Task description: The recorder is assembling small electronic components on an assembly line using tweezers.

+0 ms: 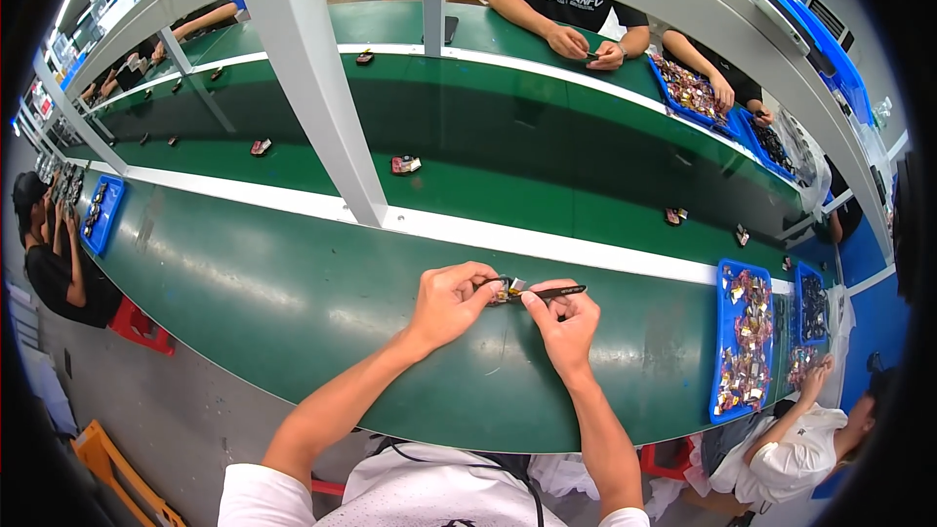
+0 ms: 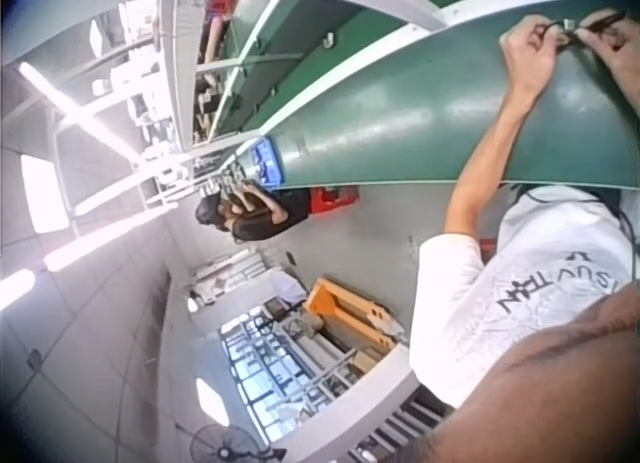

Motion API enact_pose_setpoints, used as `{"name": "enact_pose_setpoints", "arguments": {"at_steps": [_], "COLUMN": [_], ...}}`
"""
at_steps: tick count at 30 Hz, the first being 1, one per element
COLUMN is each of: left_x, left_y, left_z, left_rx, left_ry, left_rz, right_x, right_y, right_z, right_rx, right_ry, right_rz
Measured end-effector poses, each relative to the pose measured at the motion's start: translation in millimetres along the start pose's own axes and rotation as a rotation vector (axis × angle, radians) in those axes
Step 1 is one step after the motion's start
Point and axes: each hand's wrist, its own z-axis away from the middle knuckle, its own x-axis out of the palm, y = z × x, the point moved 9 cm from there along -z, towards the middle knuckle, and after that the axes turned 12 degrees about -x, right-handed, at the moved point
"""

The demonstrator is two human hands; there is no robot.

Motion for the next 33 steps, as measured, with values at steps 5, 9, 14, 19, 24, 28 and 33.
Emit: {"name": "enact_pose_setpoints", "arguments": {"at_steps": [5,9,14,19,24,28,33], "left_x": [0,1,0,0,2,8,18], "left_y": [8,10,12,12,4,-15,-26], "left_z": [2,5,7,7,5,-1,-2], "left_rx": [0.073,0.123,0.145,0.160,0.081,-0.219,-0.401], "left_ry": [0.018,0.025,0.032,0.024,0.010,-0.106,-0.357], "left_rz": [-0.049,-0.083,-0.075,-0.070,-0.039,0.218,0.399], "right_x": [1,6,7,9,10,12,9], "right_y": [7,12,9,11,18,12,4], "right_z": [1,3,1,2,3,3,2], "right_rx": [0.071,0.142,0.193,0.283,0.288,0.240,0.147], "right_ry": [0.004,-0.003,-0.014,-0.060,-0.085,-0.084,-0.047], "right_rz": [-0.090,-0.240,-0.297,-0.326,-0.339,-0.373,-0.376]}}
